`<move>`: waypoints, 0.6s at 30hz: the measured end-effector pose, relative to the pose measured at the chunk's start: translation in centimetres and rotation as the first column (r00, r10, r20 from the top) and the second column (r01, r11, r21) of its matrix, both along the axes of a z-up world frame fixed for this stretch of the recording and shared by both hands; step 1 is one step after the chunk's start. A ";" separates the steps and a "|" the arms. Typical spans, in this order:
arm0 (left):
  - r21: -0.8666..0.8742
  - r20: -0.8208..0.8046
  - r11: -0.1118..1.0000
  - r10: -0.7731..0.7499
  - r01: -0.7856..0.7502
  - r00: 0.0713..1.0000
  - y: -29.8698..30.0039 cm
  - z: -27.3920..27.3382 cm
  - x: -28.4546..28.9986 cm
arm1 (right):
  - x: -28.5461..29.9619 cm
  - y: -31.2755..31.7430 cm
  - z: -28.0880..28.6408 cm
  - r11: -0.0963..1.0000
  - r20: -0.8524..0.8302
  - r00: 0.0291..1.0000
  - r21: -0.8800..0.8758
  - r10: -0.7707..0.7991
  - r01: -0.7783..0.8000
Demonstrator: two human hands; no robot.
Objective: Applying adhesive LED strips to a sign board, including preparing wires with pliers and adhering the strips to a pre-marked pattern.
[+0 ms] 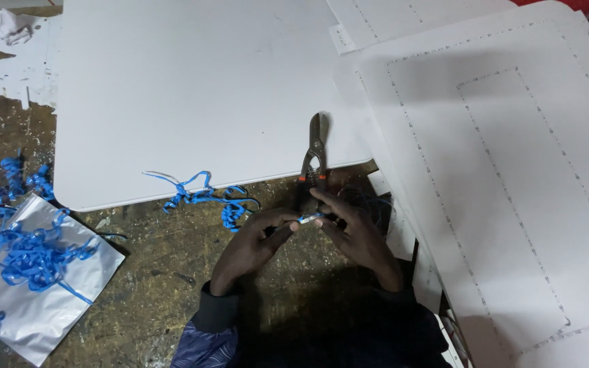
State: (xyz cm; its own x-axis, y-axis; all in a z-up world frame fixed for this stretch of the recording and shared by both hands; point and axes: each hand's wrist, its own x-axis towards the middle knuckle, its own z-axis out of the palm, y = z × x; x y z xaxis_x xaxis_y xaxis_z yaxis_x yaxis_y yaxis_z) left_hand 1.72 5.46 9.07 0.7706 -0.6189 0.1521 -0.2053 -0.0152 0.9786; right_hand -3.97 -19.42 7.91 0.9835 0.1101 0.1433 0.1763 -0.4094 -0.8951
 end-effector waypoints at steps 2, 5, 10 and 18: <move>0.003 0.009 1.000 0.026 -0.026 1.000 0.4 0.0 0.1 | 0.3 -1.1 -2.2 1.000 0.005 1.000 0.017 -0.015 0.015; 0.049 0.021 0.998 0.047 -0.048 0.999 1.2 -0.2 0.2 | 0.2 -1.9 -2.7 0.996 0.031 0.996 0.023 -0.081 0.080; 0.154 0.096 0.987 0.032 -0.047 0.995 1.1 -0.4 0.4 | 0.5 -2.6 -2.5 0.980 0.130 0.976 -0.079 -0.174 0.185; -0.057 -0.053 0.965 0.255 -0.257 0.966 0.8 -3.1 0.8 | -0.2 -2.7 -2.4 0.994 0.089 0.995 -0.096 -0.049 0.058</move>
